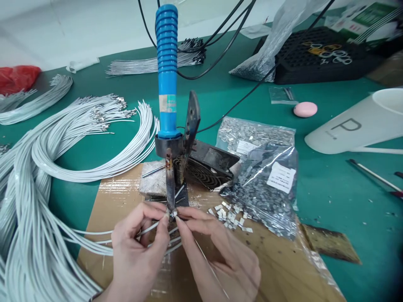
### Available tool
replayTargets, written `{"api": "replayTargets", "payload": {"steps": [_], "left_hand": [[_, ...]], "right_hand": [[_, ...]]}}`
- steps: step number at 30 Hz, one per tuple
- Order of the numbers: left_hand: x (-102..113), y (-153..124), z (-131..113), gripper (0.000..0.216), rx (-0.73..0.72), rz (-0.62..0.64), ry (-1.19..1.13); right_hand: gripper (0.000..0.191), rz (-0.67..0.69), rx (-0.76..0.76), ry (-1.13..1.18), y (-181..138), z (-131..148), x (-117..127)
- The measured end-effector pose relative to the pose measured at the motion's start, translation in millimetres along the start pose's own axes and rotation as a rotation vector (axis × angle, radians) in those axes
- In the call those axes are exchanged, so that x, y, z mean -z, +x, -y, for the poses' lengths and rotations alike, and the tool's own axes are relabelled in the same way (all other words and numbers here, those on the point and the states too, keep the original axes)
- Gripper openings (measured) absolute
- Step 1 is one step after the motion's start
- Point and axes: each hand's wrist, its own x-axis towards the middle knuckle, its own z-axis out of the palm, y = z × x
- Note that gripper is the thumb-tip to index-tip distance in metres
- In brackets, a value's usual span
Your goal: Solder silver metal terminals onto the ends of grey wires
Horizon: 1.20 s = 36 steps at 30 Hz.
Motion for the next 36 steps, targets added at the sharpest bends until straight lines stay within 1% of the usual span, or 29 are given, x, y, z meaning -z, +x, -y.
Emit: {"api": "replayTargets", "payload": {"steps": [6, 14, 16, 19, 21, 24, 26, 28, 31, 36], "left_hand": [[0, 1, 0, 0.014, 0.048, 0.029, -0.024], [2, 1, 0, 0.014, 0.051, 0.043, -0.003], [3, -1, 2, 0.014, 0.059, 0.051, 0.001], [5, -6, 6, 0.015, 0.093, 0.081, -0.007], [8, -10, 9, 0.017, 0.101, 0.108, -0.005], [13, -15, 12, 0.016, 0.103, 0.136, 0.0], [15, -18, 13, 0.016, 0.102, 0.152, -0.011], [17, -20, 15, 0.015, 0.094, 0.177, -0.023], [21, -22, 18, 0.014, 0.102, 0.191, -0.01], [26, -27, 22, 0.022, 0.127, 0.203, 0.013]], "right_hand": [[0.016, 0.006, -0.041, 0.002, -3, 0, 0], [0.018, 0.012, -0.095, 0.036, -3, 2, 0], [0.016, 0.017, -0.151, 0.05, -5, 1, 2], [0.007, -0.004, -0.305, 0.029, -6, -1, 7], [0.012, 0.003, -0.359, -0.023, -6, -2, 11], [0.026, 0.1, -0.321, -0.029, -7, -3, 15], [0.027, 0.165, -0.314, 0.009, -8, -4, 16], [0.028, 0.207, -0.344, 0.041, -10, -4, 16], [0.032, 0.225, -0.405, 0.074, -12, -2, 16], [0.032, 0.191, -0.446, 0.121, -14, 1, 18]]}}
